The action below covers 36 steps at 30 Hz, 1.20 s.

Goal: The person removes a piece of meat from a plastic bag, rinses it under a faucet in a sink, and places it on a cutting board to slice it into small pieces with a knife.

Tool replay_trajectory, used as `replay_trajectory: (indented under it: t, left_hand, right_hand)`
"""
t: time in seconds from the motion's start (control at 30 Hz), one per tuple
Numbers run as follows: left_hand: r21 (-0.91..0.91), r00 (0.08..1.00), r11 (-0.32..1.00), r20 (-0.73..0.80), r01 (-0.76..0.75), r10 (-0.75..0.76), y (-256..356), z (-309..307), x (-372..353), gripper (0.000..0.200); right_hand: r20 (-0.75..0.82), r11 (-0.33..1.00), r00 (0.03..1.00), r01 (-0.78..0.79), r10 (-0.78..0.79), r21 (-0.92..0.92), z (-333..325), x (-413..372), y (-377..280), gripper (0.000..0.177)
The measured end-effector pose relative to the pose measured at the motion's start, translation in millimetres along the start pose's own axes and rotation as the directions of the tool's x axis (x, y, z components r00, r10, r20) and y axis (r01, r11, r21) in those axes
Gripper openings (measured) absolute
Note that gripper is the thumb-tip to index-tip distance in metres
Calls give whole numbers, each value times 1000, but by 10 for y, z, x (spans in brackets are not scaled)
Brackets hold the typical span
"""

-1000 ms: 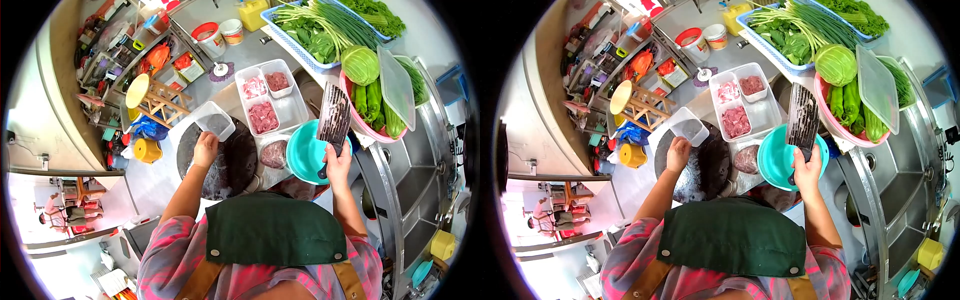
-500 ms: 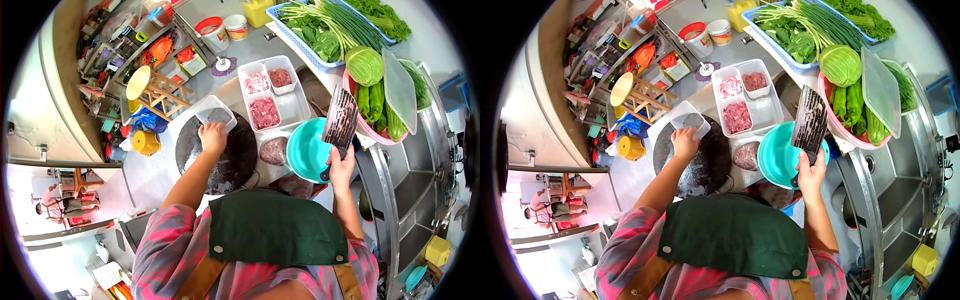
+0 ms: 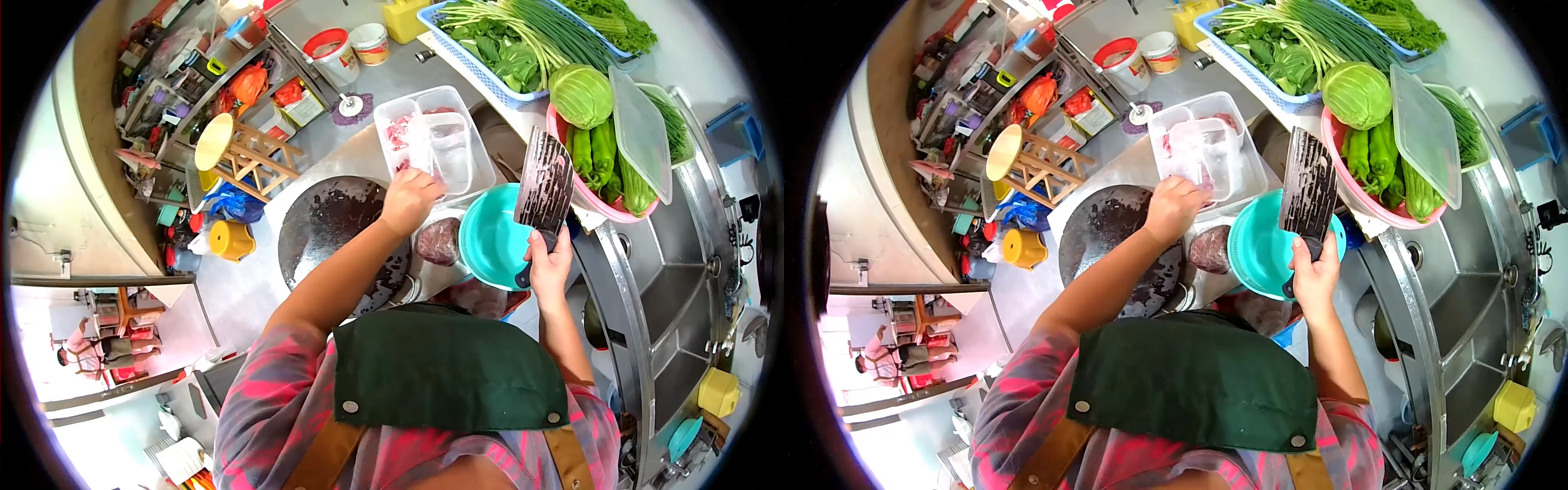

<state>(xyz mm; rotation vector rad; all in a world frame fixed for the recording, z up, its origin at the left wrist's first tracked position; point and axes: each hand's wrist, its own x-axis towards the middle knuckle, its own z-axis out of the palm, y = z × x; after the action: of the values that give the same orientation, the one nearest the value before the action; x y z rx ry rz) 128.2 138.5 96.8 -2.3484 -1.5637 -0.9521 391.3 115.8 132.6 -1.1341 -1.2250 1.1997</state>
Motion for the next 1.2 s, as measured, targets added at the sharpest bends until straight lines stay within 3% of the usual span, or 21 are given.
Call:
replay_trajectory:
  t: [0.1, 0.23, 0.3, 0.4, 0.53, 0.6, 0.63, 0.67, 0.7, 0.73, 0.77, 0.87, 1.0, 1.1, 1.13, 1.2]
  left_hand:
    - [-19, 997, 998, 42, -56, 57, 42, 220, 134, 15]
    - [31, 994, 999, 111, -6, 2, 120, 273, 193, 16]
    - [86, 986, 986, 73, 144, -151, 130, 206, 204, 19]
    - [187, 955, 953, 136, 236, -264, 108, -32, 250, 25]
    - [239, 914, 929, 228, 282, -336, 62, -328, 308, 33]
    - [329, 837, 905, 385, 270, -390, 65, -426, 371, 34]
    - [365, 827, 916, 455, 166, -331, 27, -375, 367, 39]
    - [366, 826, 916, 455, 168, -333, 26, -335, 415, 39]
    - [422, 713, 905, 652, -59, -258, 53, -273, 486, 32]
    - [415, 543, 863, 813, -287, -210, 95, -217, 562, 27]
    - [396, 459, 833, 866, -387, -199, 153, -169, 641, 18]
    - [299, 403, 812, 911, -501, -87, 138, 89, 714, 13]
    - [328, 429, 823, 896, -463, -115, 125, 288, 756, 12]
    - [378, 618, 817, 785, -435, -34, -7, 294, 642, 11]
    - [374, 615, 817, 788, -440, -29, 14, 197, 675, 11]
    - [434, 666, 888, 709, -152, -232, 67, -33, 740, 11]
  right_hand:
    - [-4, 1000, 1000, 5, -5, -23, -39, -35, 25, 14]
    - [-27, 1000, 1000, 3, -4, -27, -140, -102, 95, 13]
    - [-44, 999, 999, 0, -1, -34, -178, -127, 104, 12]
    - [-71, 999, 997, -17, 15, -29, -230, -151, 131, 12]
    - [-76, 999, 996, -40, 40, -5, -222, -140, 130, 13]
    - [-75, 999, 996, -36, 37, 10, -179, -117, 128, 13]
    - [-71, 999, 997, -33, 34, 22, -162, -104, 127, 13]
    - [-65, 999, 997, -29, 31, 32, -145, -94, 124, 14]
    - [-45, 999, 998, -36, 36, 5, -130, -86, 123, 13]
    - [-41, 999, 999, -35, 35, 3, -102, -80, 108, 13]
    - [-30, 999, 999, -30, 30, 18, -62, -77, 84, 13]
    - [-17, 999, 999, -31, 32, 16, -22, -78, 93, 14]
    - [-27, 999, 999, -27, 28, 21, -60, -111, 98, 14]
    - [-75, 999, 997, -33, 33, 2, -138, -170, 128, 14]
    - [-85, 999, 996, -34, 32, -16, -166, -177, 137, 15]
    - [-94, 999, 995, -32, 29, -28, -209, -135, 136, 17]
